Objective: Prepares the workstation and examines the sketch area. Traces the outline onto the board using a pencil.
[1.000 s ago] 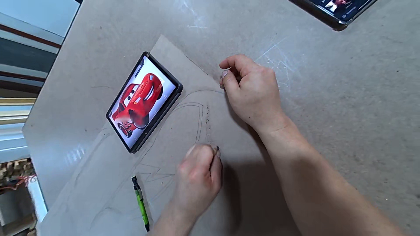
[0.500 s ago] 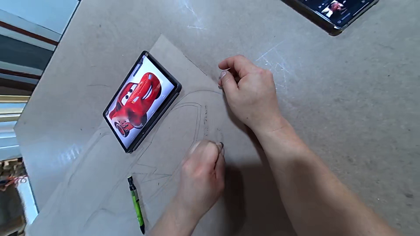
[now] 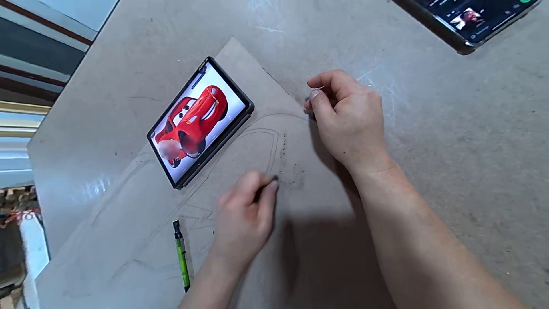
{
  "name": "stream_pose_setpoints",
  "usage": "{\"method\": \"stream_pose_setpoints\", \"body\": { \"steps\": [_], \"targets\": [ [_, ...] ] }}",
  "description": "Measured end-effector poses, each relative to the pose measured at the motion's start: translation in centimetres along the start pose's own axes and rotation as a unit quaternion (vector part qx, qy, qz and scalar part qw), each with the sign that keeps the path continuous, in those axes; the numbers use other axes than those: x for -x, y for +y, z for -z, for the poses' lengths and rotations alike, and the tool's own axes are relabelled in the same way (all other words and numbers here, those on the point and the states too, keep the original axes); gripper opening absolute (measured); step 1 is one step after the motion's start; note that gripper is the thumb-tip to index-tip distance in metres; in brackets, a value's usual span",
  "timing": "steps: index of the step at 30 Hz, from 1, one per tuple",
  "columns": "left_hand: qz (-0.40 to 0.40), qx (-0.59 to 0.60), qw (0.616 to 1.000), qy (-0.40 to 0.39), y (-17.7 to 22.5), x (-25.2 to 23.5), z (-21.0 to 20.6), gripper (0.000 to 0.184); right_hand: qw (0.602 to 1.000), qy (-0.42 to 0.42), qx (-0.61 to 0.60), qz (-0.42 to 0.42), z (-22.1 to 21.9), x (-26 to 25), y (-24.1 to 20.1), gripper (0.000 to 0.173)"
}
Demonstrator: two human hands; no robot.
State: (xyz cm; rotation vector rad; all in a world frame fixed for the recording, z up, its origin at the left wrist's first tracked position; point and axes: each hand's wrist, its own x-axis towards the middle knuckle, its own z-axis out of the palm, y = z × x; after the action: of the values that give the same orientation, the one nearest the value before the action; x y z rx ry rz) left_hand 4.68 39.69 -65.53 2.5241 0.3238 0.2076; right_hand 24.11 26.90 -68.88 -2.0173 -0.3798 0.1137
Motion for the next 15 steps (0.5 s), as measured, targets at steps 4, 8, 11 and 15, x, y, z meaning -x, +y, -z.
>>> {"method": "stream_pose_setpoints", "body": {
  "steps": [4, 8, 11, 15],
  "targets": [
    [-0.021, -0.033, 0.999, 0.02, -0.6, 1.5, -0.7, 0.013, 1.0, -0.01, 0.009, -0.001, 0.0, 0.1, 0.1, 0.022],
    [-0.042, -0.088, 0.995, 0.001, 0.3, -2.1, -0.8, 0.012, 1.0, -0.007, 0.001, -0.006, 0.0, 0.0, 0.1, 0.022],
    [-0.039, -0.084, 0.995, -0.017, 0.0, -0.4, -0.3, 0.012, 1.0, -0.011, -0.004, -0.01, 0.1, 0.1, 0.0, 0.022],
    [-0.054, -0.1, 0.993, -0.021, 0.3, -2.3, -0.4, 0.012, 1.0, -0.011, 0.001, -0.006, 0.1, 0.1, 0.0, 0.022]
  ]
}}
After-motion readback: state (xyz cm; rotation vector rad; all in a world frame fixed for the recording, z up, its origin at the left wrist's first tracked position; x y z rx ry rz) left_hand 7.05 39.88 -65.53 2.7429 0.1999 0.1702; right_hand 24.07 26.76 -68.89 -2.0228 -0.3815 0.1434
